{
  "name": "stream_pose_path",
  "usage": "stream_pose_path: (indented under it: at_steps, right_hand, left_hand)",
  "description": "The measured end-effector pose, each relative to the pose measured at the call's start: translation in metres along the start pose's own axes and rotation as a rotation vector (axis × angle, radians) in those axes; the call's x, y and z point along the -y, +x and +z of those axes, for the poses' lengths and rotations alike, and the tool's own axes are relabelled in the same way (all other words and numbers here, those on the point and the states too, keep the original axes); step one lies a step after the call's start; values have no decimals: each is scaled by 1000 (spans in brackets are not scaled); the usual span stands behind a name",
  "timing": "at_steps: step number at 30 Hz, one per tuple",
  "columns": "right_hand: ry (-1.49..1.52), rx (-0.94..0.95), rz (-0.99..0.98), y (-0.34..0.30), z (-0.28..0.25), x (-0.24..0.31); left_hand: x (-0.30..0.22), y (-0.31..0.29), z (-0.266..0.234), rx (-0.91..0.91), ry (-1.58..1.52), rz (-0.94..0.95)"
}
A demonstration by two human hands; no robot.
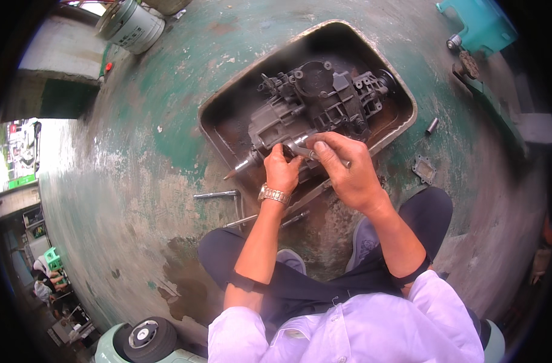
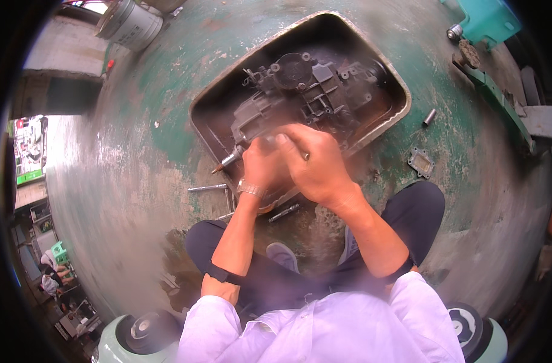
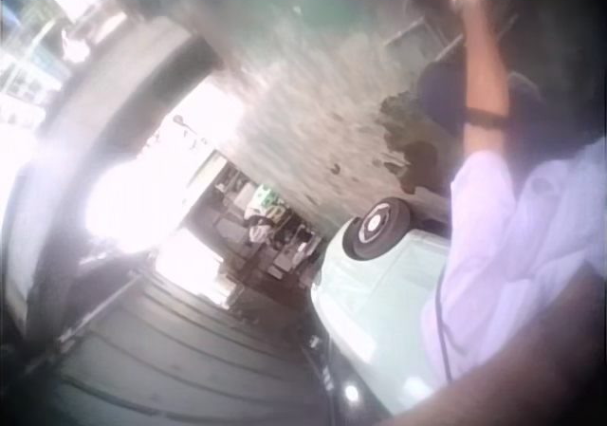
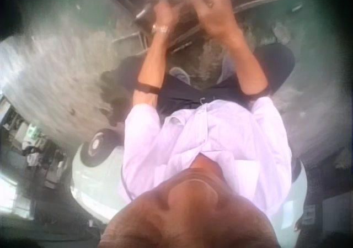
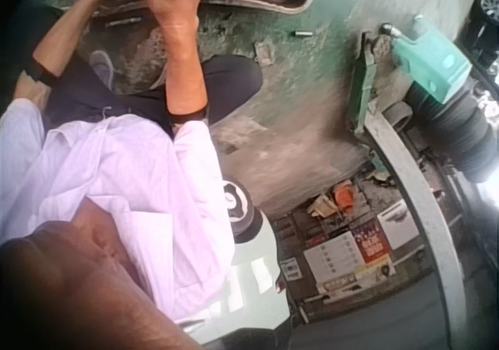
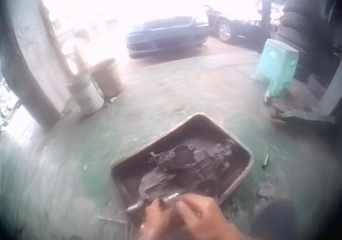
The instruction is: The person uses a socket wrench to tighten bolts on a disassembled engine block placed in a metal tray. They repeatedly reposition the wrench and apply torque to different bolt locations while seated.
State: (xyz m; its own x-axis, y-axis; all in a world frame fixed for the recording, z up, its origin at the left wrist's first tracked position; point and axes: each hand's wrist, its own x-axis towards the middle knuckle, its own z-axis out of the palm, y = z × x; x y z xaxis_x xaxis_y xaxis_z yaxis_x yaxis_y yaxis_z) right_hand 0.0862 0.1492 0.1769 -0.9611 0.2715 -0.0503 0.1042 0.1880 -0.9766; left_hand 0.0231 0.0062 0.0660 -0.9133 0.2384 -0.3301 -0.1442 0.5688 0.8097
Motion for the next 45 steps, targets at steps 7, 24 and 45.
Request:
stream_pose_path:
  at_steps: [7, 24, 45]
  right_hand:
    - [79, 8, 82, -2, 5, 0]
    - [22, -18, 93, -9, 6, 5]
    - [58, -53, 95, -15, 10, 4]
  left_hand:
    - [21, -13, 26, -176, -479, -64]
    - [33, 29, -31, 421, -195, 123]
    - [40, 28, -30, 248, -3, 330]
